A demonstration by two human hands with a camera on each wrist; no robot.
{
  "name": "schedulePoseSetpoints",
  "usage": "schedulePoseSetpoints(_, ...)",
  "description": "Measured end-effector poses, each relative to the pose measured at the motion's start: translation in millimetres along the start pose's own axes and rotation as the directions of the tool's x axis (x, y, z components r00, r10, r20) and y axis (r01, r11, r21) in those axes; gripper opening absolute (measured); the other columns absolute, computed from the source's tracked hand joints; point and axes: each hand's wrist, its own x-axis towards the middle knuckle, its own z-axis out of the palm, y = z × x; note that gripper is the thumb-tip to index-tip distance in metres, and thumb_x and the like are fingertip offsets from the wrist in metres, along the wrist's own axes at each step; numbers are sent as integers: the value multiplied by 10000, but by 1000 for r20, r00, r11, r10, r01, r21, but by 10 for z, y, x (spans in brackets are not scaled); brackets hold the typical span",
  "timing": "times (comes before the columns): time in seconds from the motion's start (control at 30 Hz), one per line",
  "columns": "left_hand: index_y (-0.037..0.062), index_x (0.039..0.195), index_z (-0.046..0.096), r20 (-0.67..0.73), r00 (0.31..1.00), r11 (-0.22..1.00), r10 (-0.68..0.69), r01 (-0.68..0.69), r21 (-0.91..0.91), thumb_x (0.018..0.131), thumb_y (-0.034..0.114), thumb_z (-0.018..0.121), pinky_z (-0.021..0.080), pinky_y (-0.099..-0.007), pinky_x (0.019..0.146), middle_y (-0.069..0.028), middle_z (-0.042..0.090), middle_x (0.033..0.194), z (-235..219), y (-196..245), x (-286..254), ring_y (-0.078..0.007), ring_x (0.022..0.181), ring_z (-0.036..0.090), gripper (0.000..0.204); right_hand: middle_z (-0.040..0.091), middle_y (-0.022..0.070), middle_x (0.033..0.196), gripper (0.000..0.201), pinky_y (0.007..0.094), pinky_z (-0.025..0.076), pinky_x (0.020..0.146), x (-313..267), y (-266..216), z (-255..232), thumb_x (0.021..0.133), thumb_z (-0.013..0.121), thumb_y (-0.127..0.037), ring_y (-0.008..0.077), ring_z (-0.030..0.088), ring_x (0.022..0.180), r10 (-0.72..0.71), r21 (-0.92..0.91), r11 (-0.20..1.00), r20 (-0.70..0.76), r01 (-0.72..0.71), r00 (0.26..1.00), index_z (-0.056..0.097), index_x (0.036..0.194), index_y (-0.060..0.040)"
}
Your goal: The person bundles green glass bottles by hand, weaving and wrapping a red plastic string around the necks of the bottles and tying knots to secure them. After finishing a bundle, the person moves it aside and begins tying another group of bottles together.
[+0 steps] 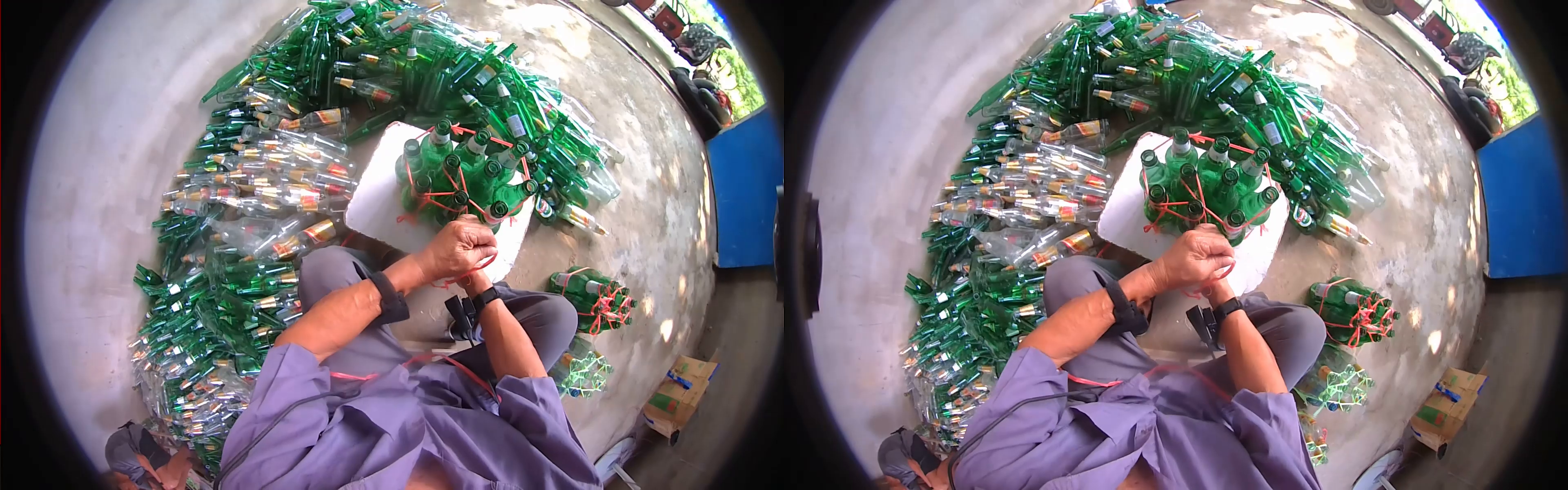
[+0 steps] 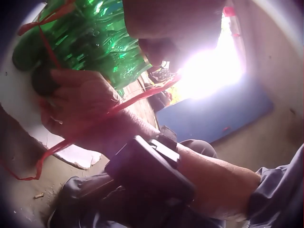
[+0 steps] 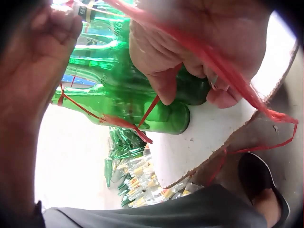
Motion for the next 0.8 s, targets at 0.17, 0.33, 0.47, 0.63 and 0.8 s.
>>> schedulePoseSetpoints(0.17, 36, 843, 693, 73, 989, 978, 131, -141, 154, 777, 89, 731, 487, -392, 861, -104, 632, 783, -58, 13, -137, -298, 832, 616, 93, 672, 64, 1034, 232, 344, 551, 833, -231, -62, -196, 955, 586, -113, 212, 673, 911, -50, -69, 996, 63, 55, 997, 627, 1170, -38)
schedulePoseSetpoints(0.33, 53, 779, 622, 210, 950, 916, 232, -286, 280, 723, 53, 684, 482, -442, 917, -93, 567, 739, -41, 26, -274, -302, 803, 596, 84, 690, 112, 1115, 265, 352, 560, 833, -238, -292, -331, 1002, 531, -146, 218, 684, 936, 444, 857, 349, 203, -378, 872, 631, 1202, -5)
schedulePoseSetpoints(0.47, 53, 757, 566, 292, 924, 854, 249, -351, 384, 695, 32, 647, 428, -477, 1078, -85, 558, 746, 27, 103, -398, -301, 793, 589, 104, 701, 105, 1084, 313, 345, 564, 845, -111, -829, -347, 1026, 506, -192, 204, 696, 904, 538, 850, 371, 131, -373, 833, 624, 1230, 15)
schedulePoseSetpoints(0.63, 35, 754, 586, 309, 926, 825, 216, -343, 449, 675, 58, 649, 394, -482, 1128, -107, 583, 770, 10, 109, -441, -317, 874, 623, 103, 712, 132, 1060, 261, 324, 549, 862, -51, -635, -370, 984, 622, -146, 212, 680, 959, 441, 924, 202, 211, -326, 872, 653, 1150, 52)
schedulePoseSetpoints(0.8, 37, 755, 599, 334, 920, 787, 204, -357, 503, 672, 68, 658, 396, -483, 1129, -120, 606, 795, 10, 158, -503, -332, 926, 634, 107, 709, 109, 989, 221, 300, 552, 773, 24, -1077, -361, 948, 689, -102, 183, 667, 849, 511, 888, 311, 144, -338, 847, 671, 1112, 45)
